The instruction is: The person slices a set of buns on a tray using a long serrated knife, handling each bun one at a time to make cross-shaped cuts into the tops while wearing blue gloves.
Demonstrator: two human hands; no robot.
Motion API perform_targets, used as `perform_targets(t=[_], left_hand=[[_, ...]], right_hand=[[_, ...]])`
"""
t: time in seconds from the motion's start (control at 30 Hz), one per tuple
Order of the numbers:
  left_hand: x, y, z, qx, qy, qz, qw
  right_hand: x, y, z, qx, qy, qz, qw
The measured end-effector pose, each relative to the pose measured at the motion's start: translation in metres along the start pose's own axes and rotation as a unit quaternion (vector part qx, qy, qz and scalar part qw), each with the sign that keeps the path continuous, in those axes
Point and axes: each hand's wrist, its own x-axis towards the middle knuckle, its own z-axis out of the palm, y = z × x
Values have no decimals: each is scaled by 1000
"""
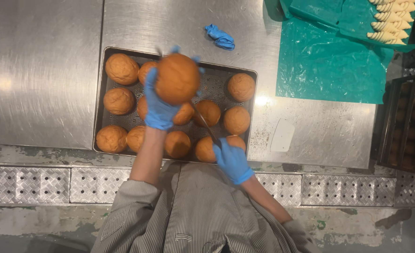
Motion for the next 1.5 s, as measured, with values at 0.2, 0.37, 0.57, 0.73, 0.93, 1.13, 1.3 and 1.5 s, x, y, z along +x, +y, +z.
perform_targets(t=[0.2, 0.37, 0.57, 0.73, 0.93, 1.13, 1.3, 1.5], left_hand=[[-9, 49, -38, 100, 97, 116, 983], [-18, 20, -65, 138, 141, 84, 977], [-1, -29, -40, -7, 99, 19, 995], [-3, -38, -19, -100, 82, -9, 992], [-9, -29, -4, -99, 58, -20, 993], [-10, 1, -12, -29, 12, 48, 998], [-26, -37, 4, 92, 73, 43, 992], [-21, -22, 6, -19, 108, -1, 994]], right_hand=[[-65, 60, -19, -20, -100, 42, 994], [-56, 36, -23, 100, -43, 170, 979], [20, -30, -27, 125, 118, 4, 985], [45, -47, -25, 168, 49, 106, 979], [31, -39, -18, 107, 73, 26, 991], [-20, -46, -19, 65, 0, 26, 998], [23, -25, -15, -261, 17, -156, 953], [30, -30, -3, -154, 77, -87, 981]])
